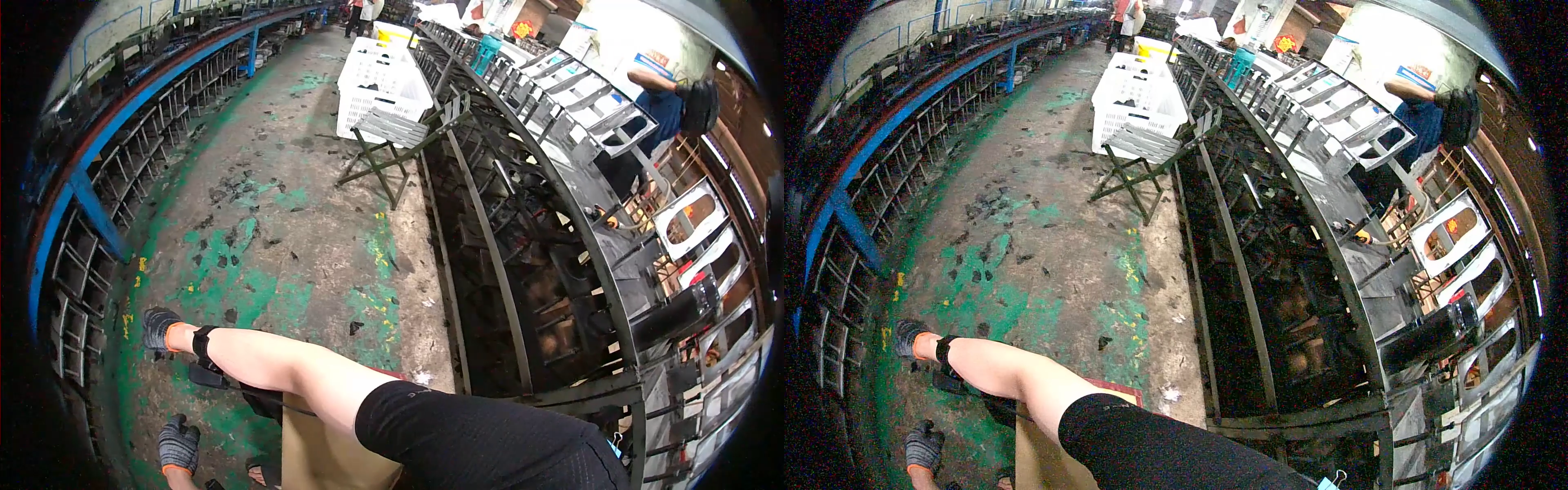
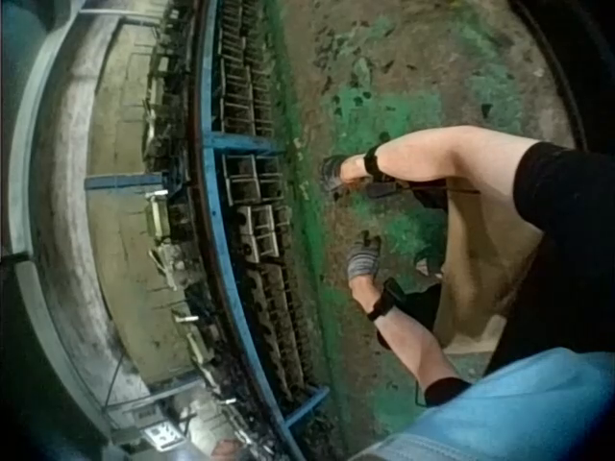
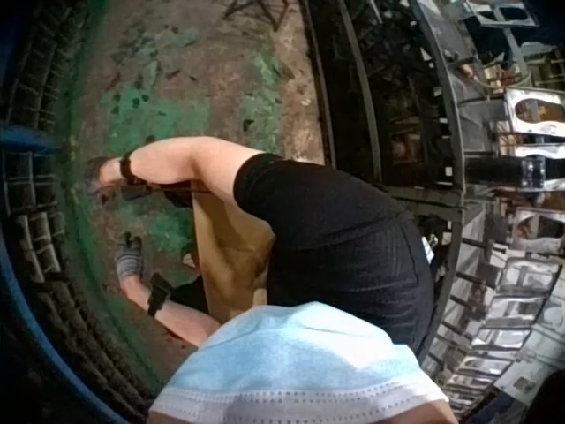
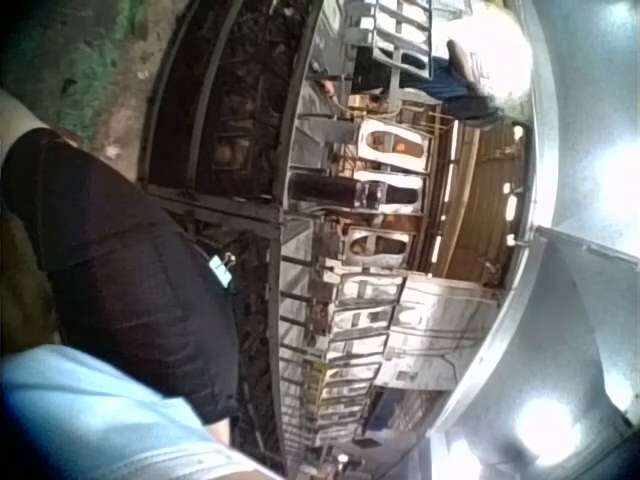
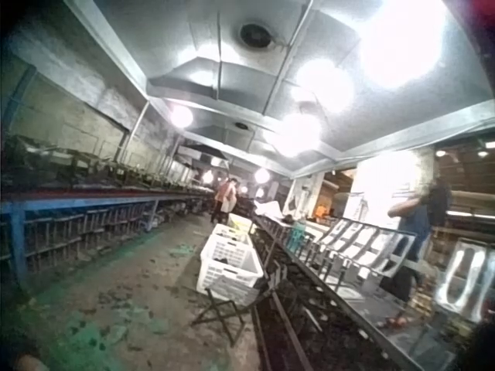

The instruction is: The recorder is sorting through shoe components in a factory setting.

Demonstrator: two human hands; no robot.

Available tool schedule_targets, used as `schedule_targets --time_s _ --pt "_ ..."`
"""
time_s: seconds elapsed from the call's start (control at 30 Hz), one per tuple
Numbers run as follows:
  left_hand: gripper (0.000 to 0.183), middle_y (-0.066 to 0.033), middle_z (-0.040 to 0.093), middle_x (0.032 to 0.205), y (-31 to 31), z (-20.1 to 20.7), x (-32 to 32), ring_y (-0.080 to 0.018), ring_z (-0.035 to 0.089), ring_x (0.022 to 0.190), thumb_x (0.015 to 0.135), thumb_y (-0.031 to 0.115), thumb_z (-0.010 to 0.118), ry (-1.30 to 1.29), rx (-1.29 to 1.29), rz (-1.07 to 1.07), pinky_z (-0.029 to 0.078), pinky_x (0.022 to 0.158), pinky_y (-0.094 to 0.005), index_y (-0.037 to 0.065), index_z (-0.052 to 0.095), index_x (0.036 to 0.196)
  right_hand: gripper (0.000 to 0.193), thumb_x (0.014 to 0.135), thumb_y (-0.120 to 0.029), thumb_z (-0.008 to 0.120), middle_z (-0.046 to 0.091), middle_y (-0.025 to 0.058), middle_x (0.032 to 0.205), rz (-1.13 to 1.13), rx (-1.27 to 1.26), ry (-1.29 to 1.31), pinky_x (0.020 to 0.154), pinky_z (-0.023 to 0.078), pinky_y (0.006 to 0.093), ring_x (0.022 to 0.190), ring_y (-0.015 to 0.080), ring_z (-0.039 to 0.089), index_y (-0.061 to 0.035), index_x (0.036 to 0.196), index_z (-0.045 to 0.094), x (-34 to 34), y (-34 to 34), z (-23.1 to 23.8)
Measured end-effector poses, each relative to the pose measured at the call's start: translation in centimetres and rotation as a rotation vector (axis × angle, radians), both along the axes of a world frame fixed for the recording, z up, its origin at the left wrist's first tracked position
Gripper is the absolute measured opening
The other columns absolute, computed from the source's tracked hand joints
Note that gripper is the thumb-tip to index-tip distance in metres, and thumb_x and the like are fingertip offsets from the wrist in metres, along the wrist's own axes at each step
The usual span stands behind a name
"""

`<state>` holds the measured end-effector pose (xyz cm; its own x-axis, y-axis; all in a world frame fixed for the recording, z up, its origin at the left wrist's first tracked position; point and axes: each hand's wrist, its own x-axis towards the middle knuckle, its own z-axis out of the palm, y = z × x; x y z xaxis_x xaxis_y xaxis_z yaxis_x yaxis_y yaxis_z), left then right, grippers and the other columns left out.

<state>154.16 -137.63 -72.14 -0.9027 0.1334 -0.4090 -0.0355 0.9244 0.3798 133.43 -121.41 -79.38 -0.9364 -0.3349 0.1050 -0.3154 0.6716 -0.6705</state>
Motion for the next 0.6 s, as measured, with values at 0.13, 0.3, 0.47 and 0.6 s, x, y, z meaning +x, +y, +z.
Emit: schedule_targets --time_s 0.13,0.3,0.47,0.6 --pt "0.045 -0.0164 0.064 0.087 0.2 0.0 -0.1 -0.0263 0.061 0.077 0.082 0.007 0.066 -0.007 0.016 -0.005 0.05 0.073 -0.0398 -0.004 0.058 0.125 0.029 0.082 -0.028 0.058 0.068 0.0154 0.106 0.123 0.234 0.058 0.082 0.051 0.0463 0.097 0.0361 0.064 -0.007 0.095 0.072 -0.6 0.4 0.2" --pt "0.045 -0.0167 0.064 0.089 -0.5 1.0 1.1 -0.0276 0.061 0.079 0.083 0.007 0.066 -0.069 -0.033 0.081 0.05 0.073 -0.041 -0.002 0.058 0.127 0.029 0.083 -0.028 0.055 0.067 0.0147 0.111 0.375 0.581 0.297 0.085 0.05 0.0474 0.1 0.0354 0.063 -0.0104 0.096 0.073 -0.1 -2.9 -1.7" --pt "0.045 -0.017 0.064 0.09 3.7 0.9 -1.7 -0.0297 0.061 0.08 0.083 0.008 0.066 -0.005 -0.016 -0.065 0.05 0.075 -0.0431 0.0 0.058 0.127 0.024 0.066 -0.023 0.065 0.064 0.0249 0.082 0.035 -0.031 0.354 0.069 0.051 0.0498 0.082 0.0419 0.064 -0.0004 0.073 0.065 -5.0 3.2 -6.2" --pt "0.046 -0.019 0.066 0.095 -1.0 0.3 0.7 -0.032 0.063 0.085 0.083 0.01 0.067 -0.041 -0.072 0.041 0.051 0.077 -0.0448 0.0 0.058 0.127 0.028 0.067 -0.025 0.065 0.064 0.0241 0.082 0.054 -0.081 0.14 0.07 0.05 0.05 0.08 0.0427 0.063 0.0008 0.077 0.065 -1.1 -3.2 -4.0"
